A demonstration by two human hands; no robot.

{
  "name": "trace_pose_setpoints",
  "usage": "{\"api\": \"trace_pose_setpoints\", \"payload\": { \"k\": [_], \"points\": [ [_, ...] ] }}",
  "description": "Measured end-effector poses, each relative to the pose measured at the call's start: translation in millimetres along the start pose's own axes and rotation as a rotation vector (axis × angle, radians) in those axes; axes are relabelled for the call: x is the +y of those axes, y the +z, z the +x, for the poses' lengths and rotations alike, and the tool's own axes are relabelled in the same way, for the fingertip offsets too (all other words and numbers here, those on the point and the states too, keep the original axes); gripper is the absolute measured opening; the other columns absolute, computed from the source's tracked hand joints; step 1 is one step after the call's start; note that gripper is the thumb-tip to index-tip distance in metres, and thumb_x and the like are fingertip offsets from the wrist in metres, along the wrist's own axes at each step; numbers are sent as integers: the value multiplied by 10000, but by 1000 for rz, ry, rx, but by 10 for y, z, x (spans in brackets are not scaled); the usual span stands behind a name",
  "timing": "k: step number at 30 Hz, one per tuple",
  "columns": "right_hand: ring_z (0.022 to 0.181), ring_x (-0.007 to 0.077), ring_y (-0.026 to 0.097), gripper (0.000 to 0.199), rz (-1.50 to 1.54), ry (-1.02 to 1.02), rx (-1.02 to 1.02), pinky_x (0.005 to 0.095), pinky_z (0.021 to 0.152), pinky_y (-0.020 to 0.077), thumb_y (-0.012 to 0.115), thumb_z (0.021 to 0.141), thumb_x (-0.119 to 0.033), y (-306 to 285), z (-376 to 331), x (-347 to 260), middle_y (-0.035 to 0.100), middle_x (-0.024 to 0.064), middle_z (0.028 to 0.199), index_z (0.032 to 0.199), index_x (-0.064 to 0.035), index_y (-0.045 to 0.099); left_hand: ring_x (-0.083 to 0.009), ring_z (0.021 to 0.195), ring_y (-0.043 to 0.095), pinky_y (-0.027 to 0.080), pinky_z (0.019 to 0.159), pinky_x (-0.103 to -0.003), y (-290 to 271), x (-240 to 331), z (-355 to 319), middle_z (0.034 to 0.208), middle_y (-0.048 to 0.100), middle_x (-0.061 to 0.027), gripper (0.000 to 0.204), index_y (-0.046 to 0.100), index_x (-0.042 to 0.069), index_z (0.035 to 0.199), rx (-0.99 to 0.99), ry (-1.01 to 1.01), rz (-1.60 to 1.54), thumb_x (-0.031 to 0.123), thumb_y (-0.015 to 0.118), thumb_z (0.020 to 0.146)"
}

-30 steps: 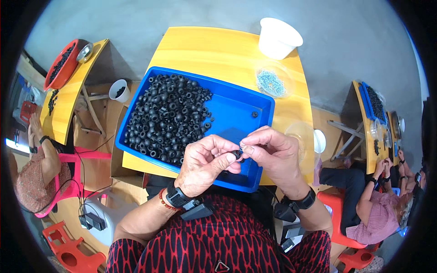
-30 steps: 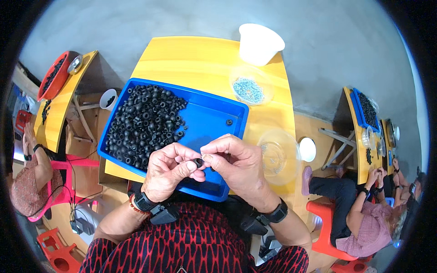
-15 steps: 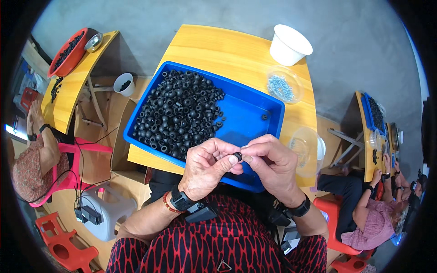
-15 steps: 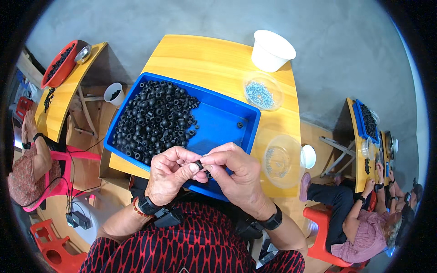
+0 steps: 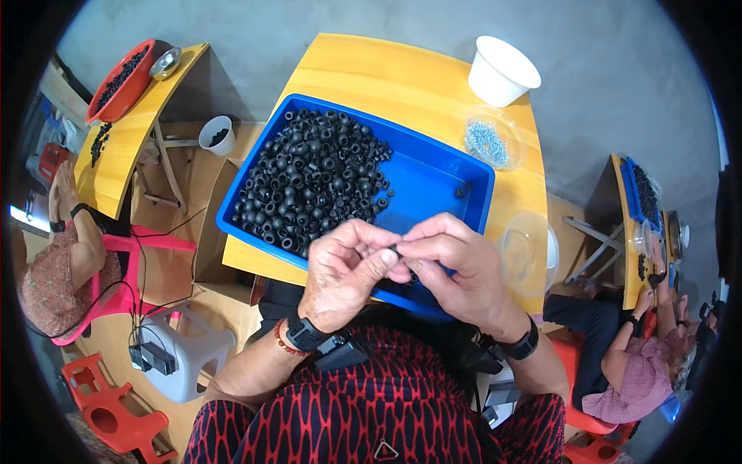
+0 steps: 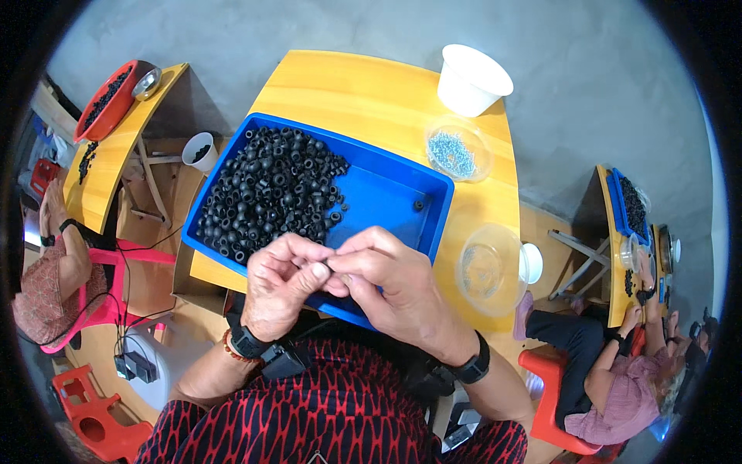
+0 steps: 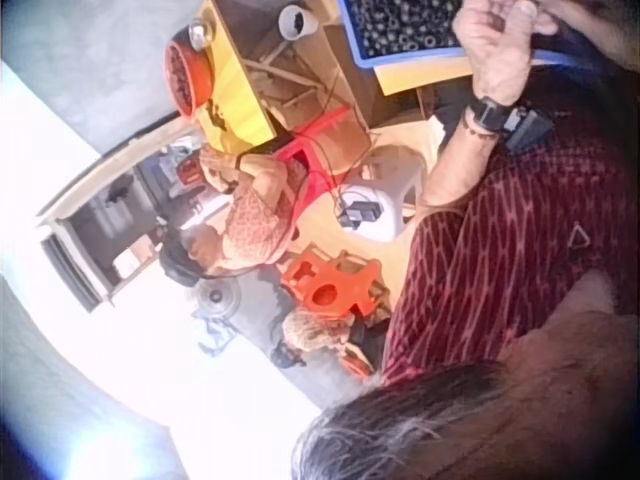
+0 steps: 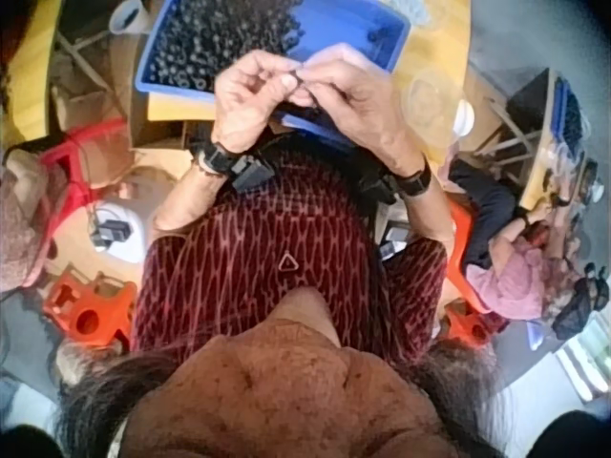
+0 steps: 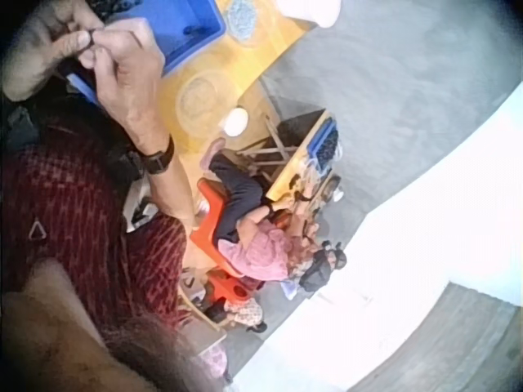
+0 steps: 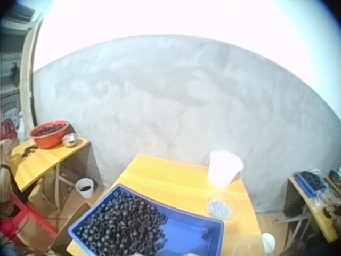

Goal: The person is assembling small black plastic components by inserting small metal bearings into them.

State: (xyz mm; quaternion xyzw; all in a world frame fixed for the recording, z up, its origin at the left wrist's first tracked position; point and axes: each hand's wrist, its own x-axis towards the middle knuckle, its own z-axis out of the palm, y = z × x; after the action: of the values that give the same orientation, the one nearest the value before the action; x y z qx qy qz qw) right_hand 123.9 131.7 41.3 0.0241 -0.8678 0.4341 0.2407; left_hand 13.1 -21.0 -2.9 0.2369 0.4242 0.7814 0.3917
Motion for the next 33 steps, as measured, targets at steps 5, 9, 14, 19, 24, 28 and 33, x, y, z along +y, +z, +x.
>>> {"api": "trace_pose_setpoints", "payload": {
  "k": [5,9,14,19,24,28,33],
  "points": [
    [905,305,672,367,-141,28,-11,358,750,551,681,816,32,-16,270,-80,645,153,1008,1175,-38,651,-195,765,698,621,718,-368,-229,204,67,945,702,-145,152,602,-11,1096,187,253,133,62,620,965],
    [838,335,649,264,-141,121,54,396,710,535,665,829,6,-63,335,235,639,147,926,1091,-14,658,-213,813,693,614,744,-393,-417,284,112,986,677,-154,191,582,-16,1119,369,465,201,82,633,964],
    [825,340,636,132,-242,109,-365,396,735,521,674,831,-17,142,304,395,622,162,882,957,21,678,-211,801,688,612,740,-396,-480,156,123,981,678,-153,188,581,-23,1117,482,557,239,71,631,962],
    [953,330,611,219,-163,133,-472,409,821,513,768,766,-111,317,349,333,610,135,979,932,4,684,-213,802,689,614,737,-397,-517,150,130,985,673,-157,185,579,-29,1119,480,594,280,61,621,963],
    [984,327,602,170,-293,88,-528,406,860,511,752,768,-105,281,303,412,600,139,997,884,-4,680,-214,809,691,616,737,-399,-509,142,133,989,672,-157,185,578,-32,1124,471,585,286,54,614,964],
    [987,327,610,161,-295,107,-505,394,864,514,758,751,-79,141,281,472,617,138,1000,868,3,683,-168,811,692,604,761,-326,-499,147,146,968,691,-126,162,589,-21,1113,459,587,258,25,620,960],
    [990,319,627,134,-222,140,-514,380,861,520,730,785,-26,-9,303,509,642,147,1043,906,8,685,-171,806,694,602,758,-323,-497,150,144,966,691,-125,163,589,-21,1113,467,580,262,22,620,959]
  ]
}}
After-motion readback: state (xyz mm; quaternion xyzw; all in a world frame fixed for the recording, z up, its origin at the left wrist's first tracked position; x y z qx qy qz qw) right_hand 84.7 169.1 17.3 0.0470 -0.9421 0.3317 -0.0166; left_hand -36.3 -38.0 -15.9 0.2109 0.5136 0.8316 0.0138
